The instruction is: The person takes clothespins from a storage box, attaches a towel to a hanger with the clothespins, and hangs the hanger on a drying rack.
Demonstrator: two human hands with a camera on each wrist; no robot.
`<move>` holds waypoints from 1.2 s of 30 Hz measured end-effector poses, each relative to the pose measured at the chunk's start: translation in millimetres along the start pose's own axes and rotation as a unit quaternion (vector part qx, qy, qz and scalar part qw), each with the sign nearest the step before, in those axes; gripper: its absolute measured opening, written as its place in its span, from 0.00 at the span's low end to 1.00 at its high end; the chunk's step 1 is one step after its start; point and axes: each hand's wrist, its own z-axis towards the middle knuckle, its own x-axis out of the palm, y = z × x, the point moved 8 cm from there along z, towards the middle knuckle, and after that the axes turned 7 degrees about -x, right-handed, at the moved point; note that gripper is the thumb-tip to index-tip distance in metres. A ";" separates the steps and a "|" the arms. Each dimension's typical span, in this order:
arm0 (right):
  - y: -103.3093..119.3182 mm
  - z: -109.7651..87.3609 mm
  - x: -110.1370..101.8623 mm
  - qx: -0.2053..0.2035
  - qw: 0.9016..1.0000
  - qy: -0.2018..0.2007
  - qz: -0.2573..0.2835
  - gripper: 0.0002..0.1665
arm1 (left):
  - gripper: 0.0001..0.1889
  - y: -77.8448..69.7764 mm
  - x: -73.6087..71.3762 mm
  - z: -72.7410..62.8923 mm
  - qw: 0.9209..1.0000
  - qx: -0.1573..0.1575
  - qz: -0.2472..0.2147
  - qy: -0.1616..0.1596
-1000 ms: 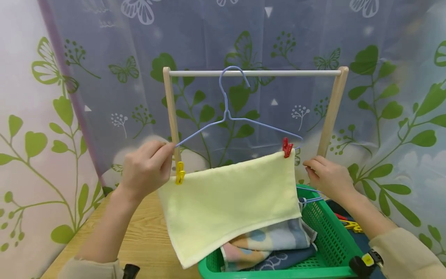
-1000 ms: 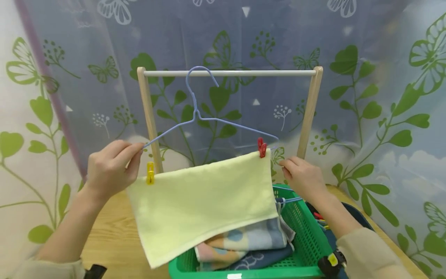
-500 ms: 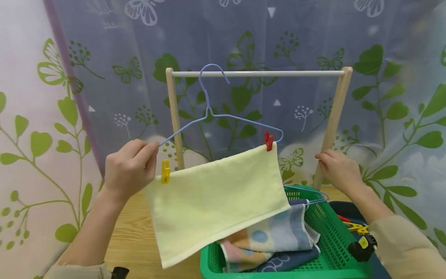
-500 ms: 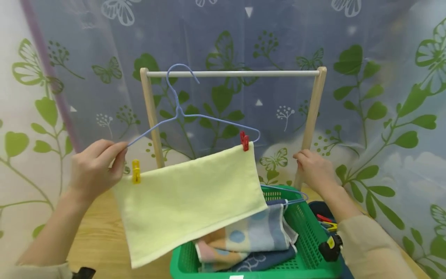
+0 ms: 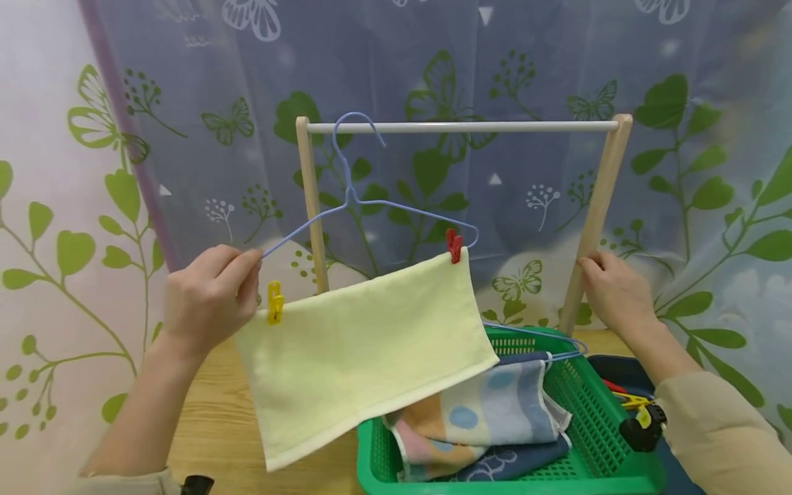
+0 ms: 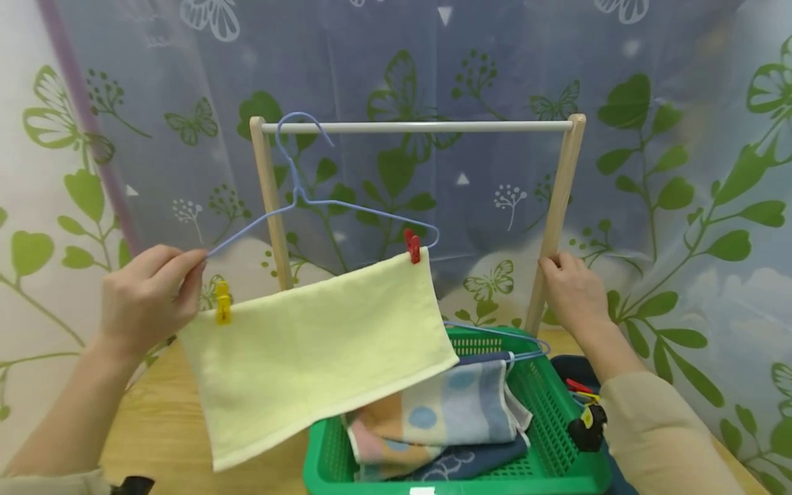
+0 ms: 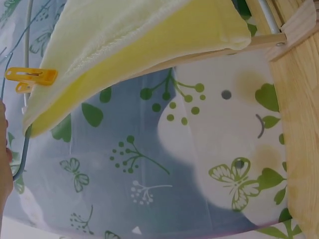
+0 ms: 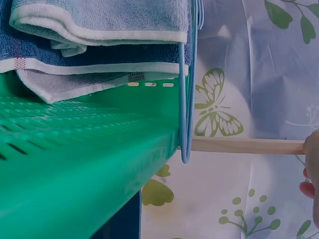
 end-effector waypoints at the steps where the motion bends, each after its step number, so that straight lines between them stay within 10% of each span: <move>1: -1.1 -1.0 0.6 0.004 1.000 0.003 0.000 0.12 | 0.08 1.3 -0.6 -0.4 1.000 -0.002 0.002 0.003; 36: -9.1 -3.4 -0.8 0.063 0.997 0.040 0.018 0.13 | 0.10 21.0 0.2 -6.5 0.994 -0.053 0.089 0.025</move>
